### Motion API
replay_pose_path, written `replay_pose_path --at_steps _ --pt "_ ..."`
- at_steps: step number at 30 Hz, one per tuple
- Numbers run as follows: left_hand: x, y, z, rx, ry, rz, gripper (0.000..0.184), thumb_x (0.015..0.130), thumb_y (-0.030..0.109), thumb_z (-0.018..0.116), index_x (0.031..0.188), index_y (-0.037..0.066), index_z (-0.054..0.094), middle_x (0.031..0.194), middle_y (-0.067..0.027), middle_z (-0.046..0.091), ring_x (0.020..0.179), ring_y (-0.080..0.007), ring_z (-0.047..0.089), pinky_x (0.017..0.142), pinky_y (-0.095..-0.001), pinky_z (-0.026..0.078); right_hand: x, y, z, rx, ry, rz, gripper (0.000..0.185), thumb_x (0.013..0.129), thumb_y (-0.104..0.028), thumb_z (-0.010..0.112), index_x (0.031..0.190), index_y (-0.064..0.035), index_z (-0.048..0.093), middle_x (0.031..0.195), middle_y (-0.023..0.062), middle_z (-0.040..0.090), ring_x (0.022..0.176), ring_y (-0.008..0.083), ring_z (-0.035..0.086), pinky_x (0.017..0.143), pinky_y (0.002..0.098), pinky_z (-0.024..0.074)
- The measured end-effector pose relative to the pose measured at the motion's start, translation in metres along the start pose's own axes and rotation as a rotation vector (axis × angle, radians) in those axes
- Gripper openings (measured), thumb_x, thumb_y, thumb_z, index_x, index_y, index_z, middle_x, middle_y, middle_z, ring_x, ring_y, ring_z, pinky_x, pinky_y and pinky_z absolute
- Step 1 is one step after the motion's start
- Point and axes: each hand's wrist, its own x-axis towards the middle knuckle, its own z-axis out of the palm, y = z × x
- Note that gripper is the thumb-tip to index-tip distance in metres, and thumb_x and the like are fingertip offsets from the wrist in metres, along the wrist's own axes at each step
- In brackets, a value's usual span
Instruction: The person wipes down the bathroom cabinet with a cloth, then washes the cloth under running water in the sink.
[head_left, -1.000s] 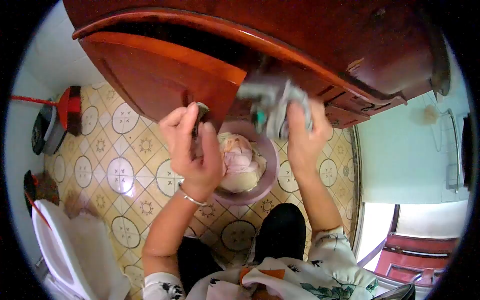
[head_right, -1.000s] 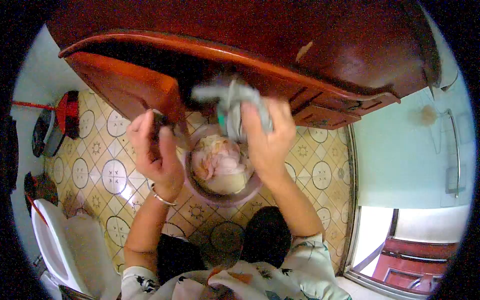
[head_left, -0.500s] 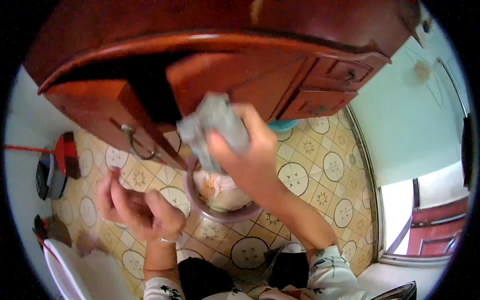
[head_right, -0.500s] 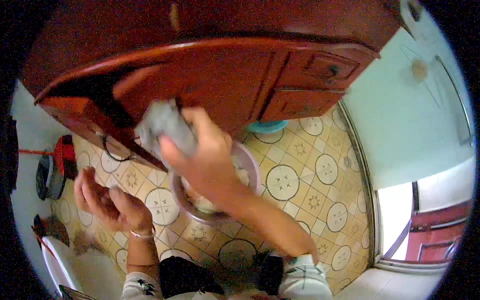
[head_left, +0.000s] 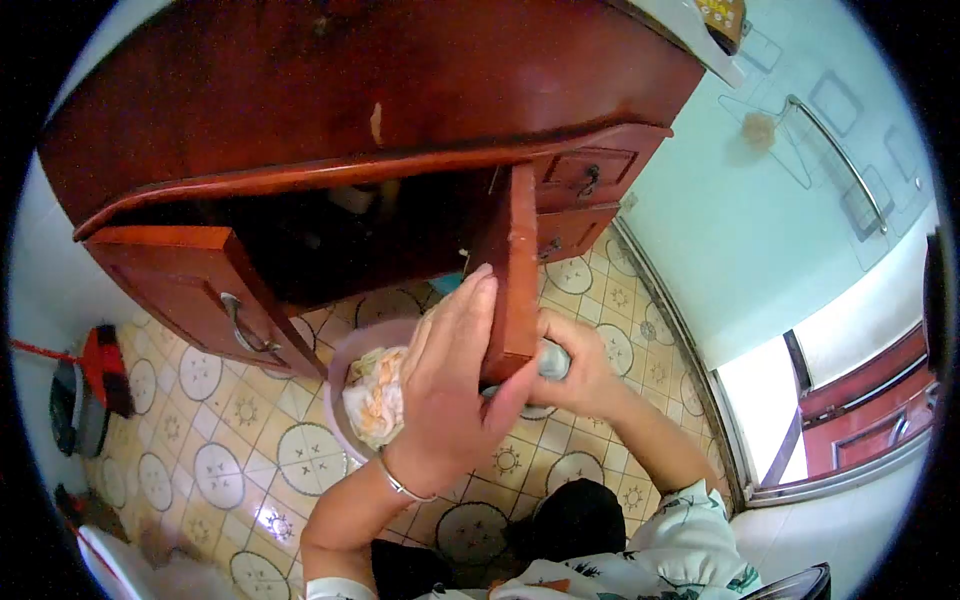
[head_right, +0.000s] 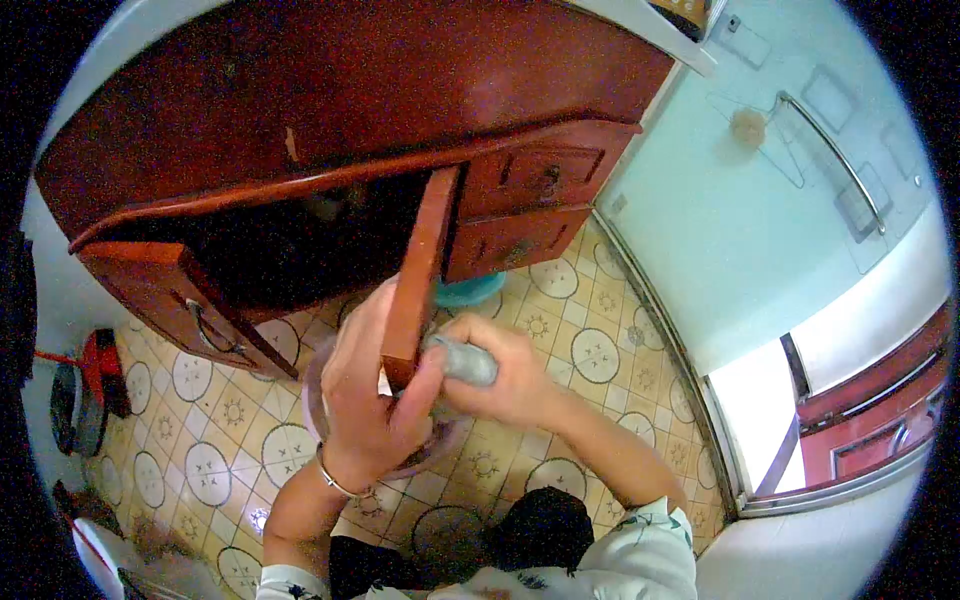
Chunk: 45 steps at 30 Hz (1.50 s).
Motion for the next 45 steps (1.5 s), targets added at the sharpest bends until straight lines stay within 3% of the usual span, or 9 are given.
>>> replay_pose_path --at_steps 7,9,17,25,31,34,37,40,45 --pt "-0.006 0.011 0.014 0.22 0.154 0.082 0.05 0.07 0.002 0.065 0.114 -0.015 0.046 0.108 -0.0272 0.057 0.092 -0.0381 0.059 0.08 -0.039 0.048 0.072 -0.013 -0.064 -0.085 0.707 -0.419 0.03 0.07 -0.004 0.06 0.1 -0.0026 0.06 0.094 0.0085 0.061 0.091 0.0214 0.058 0.083 0.0304 0.0447" --pt "-0.004 0.017 0.024 0.26 0.147 0.1 0.049 0.07 0.001 0.064 0.113 -0.015 0.047 0.106 -0.0266 0.058 0.089 -0.0376 0.06 0.077 -0.0389 0.049 0.104 -0.011 -0.065 -0.491 0.473 -0.678 0.024 0.073 -0.008 0.063 0.096 -0.0023 0.062 0.092 0.0114 0.061 0.088 0.0251 0.058 0.08 0.03 0.0462" --pt "-0.014 0.019 0.053 0.401 0.07 0.167 0.048 0.067 0.01 0.067 0.106 -0.014 0.051 0.093 -0.0264 0.058 0.078 -0.0386 0.059 0.068 -0.0427 0.049 0.037 -0.047 -0.063 -0.102 0.012 -0.72 0.019 0.075 -0.02 0.068 0.087 -0.0056 0.065 0.091 0.0107 0.061 0.082 0.0263 0.059 0.072 0.0329 0.0483" --pt "0.002 0.027 0.069 0.407 0.205 0.205 0.051 0.069 0.007 0.063 0.111 -0.018 0.047 0.107 -0.0338 0.054 0.086 -0.0417 0.059 0.076 -0.0416 0.05 0.119 0.018 -0.074 -0.04 0.268 -0.639 0.018 0.079 -0.021 0.064 0.083 -0.0027 0.066 0.086 0.0099 0.063 0.079 0.022 0.062 0.073 0.03 0.0491" --pt "-0.023 0.014 0.044 0.405 0.117 0.058 0.035 0.072 0.007 0.062 0.104 -0.006 0.056 0.091 -0.021 0.059 0.076 -0.0348 0.058 0.065 -0.0371 0.047 0.05 -0.023 -0.042 0.038 0.16 -0.747 0.006 0.075 -0.012 0.065 0.079 -0.008 0.066 0.085 0.0063 0.064 0.079 0.0176 0.061 0.072 0.0291 0.0483" --pt "-0.028 0.0 0.033 0.348 0.049 0.091 0.039 0.07 0.005 0.062 0.105 -0.009 0.054 0.096 -0.0228 0.059 0.079 -0.0353 0.059 0.069 -0.0378 0.048 0.007 -0.052 -0.021 -0.058 -0.325 -0.813 0.015 0.072 -0.018 0.069 0.085 -0.0101 0.067 0.086 0.0047 0.064 0.076 0.0154 0.06 0.067 0.029 0.0488" --pt "-0.012 0.009 0.03 0.317 0.074 0.129 0.043 0.068 0.004 0.062 0.107 -0.011 0.052 0.102 -0.0247 0.058 0.083 -0.0358 0.059 0.073 -0.0385 0.048 0.009 -0.03 -0.047 0.074 -0.176 -0.8 0.024 0.083 -0.03 0.058 0.088 -0.0082 0.065 0.086 0.0074 0.063 0.075 0.0161 0.061 0.06 0.0283 0.0473" --pt "-0.009 0.012 0.034 0.33 0.14 0.125 0.045 0.066 0.004 0.063 0.107 -0.012 0.052 0.107 -0.0258 0.058 0.085 -0.0358 0.06 0.076 -0.0378 0.048 0.044 -0.022 -0.07 0.148 0.633 -0.613 0.017 0.082 -0.021 0.061 0.087 -0.005 0.065 0.087 0.0092 0.062 0.08 0.0194 0.059 0.069 0.029 0.0469" --pt "-0.023 -0.022 0.021 0.172 0.381 -0.044 0.034 0.072 0.005 0.056 0.104 -0.006 0.056 0.098 -0.02 0.06 0.081 -0.0297 0.06 0.074 -0.0349 0.048 0.079 -0.003 0.004 0.16 0.396 -0.626 0.026 0.08 -0.012 0.064 0.105 -0.0036 0.065 0.107 0.0113 0.056 0.098 0.0214 0.054 0.084 0.0307 0.0432"
